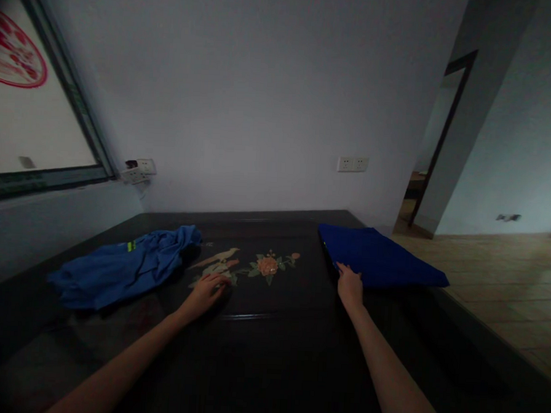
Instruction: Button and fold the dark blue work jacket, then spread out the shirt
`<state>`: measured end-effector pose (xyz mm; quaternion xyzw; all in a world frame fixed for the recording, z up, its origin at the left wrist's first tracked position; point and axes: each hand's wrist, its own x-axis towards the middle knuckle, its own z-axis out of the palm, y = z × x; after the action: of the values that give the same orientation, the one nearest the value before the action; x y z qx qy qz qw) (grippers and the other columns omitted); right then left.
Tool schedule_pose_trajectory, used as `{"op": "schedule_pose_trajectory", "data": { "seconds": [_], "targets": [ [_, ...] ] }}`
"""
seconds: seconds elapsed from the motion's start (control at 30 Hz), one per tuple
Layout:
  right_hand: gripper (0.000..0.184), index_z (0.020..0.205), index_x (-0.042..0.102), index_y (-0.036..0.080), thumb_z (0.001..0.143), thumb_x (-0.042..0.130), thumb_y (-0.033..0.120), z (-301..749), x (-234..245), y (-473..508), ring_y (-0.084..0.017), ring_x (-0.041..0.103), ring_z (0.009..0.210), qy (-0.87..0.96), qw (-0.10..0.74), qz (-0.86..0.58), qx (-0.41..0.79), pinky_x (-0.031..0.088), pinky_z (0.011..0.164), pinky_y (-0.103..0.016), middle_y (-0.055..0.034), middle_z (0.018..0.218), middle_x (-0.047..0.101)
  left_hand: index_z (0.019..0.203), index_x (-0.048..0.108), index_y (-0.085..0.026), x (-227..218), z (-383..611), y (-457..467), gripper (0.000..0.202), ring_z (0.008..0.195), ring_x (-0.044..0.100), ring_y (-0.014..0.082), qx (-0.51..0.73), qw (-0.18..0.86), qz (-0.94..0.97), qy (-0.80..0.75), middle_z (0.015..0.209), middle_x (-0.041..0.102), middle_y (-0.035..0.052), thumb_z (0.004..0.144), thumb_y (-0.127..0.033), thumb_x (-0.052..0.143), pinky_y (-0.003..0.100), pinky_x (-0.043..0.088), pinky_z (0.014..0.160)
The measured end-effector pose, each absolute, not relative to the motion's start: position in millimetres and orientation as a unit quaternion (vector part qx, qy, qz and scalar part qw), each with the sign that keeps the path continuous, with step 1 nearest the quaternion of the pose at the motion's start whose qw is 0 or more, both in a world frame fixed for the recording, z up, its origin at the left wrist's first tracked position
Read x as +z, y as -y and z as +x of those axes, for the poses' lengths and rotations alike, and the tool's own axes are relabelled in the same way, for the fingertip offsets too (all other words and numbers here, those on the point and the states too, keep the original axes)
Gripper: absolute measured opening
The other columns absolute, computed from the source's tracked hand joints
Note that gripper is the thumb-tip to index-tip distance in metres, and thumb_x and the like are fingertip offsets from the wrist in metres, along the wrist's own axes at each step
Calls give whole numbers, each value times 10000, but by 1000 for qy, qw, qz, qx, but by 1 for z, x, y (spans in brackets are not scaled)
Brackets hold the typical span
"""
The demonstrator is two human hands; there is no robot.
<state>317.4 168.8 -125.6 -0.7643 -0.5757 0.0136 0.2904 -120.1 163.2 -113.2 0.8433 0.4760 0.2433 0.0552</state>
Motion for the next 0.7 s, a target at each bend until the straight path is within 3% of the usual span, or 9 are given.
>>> {"op": "schedule_pose_trajectory", "data": {
  "seconds": [0.17, 0.33, 0.47, 0.57, 0.7],
  "targets": [
    [425, 1242, 579, 147, 885, 361, 220, 278, -114, -165, -232, 511, 1207, 604, 383, -692, 96, 372, 1024, -375, -100, 1279, 580, 955, 636, -213, -107, -117, -163, 243, 1008, 578, 198, 257, 63, 852, -451, 1031, 647, 69, 845, -179, 421, 368, 409, 953],
    [395, 1214, 601, 131, 883, 404, 219, 218, -102, -143, -222, 518, 1203, 673, 397, -600, 172, 326, 1067, -394, -117, 1261, 589, 966, 631, -200, -108, -118, -164, 247, 990, 590, 199, 276, 103, 849, -439, 1020, 644, 78, 861, -211, 407, 360, 444, 911],
    [377, 1219, 597, 192, 930, 362, 247, 165, -89, -101, -206, 501, 1221, 777, 352, -482, 201, 210, 1121, -470, -75, 1265, 591, 1056, 597, -194, -118, -126, -173, 267, 1068, 578, 215, 333, 173, 799, -469, 1114, 640, 88, 855, -271, 440, 393, 429, 954],
    [386, 1215, 599, 204, 949, 320, 205, 133, -83, -67, -174, 537, 1183, 866, 261, -358, 230, 270, 1108, -415, -63, 1250, 606, 1143, 544, -182, -125, -131, -179, 330, 1116, 566, 224, 384, 220, 749, -494, 1190, 615, 101, 855, -307, 442, 409, 418, 979],
    [322, 1169, 627, 207, 929, 413, 206, 117, -81, -41, -179, 519, 1199, 929, 162, -238, 230, 246, 1117, -403, -64, 1244, 612, 1235, 479, -188, -130, -130, -181, 392, 1173, 530, 223, 399, 218, 749, -482, 1262, 571, 104, 860, -296, 443, 400, 405, 996]
  ]
}}
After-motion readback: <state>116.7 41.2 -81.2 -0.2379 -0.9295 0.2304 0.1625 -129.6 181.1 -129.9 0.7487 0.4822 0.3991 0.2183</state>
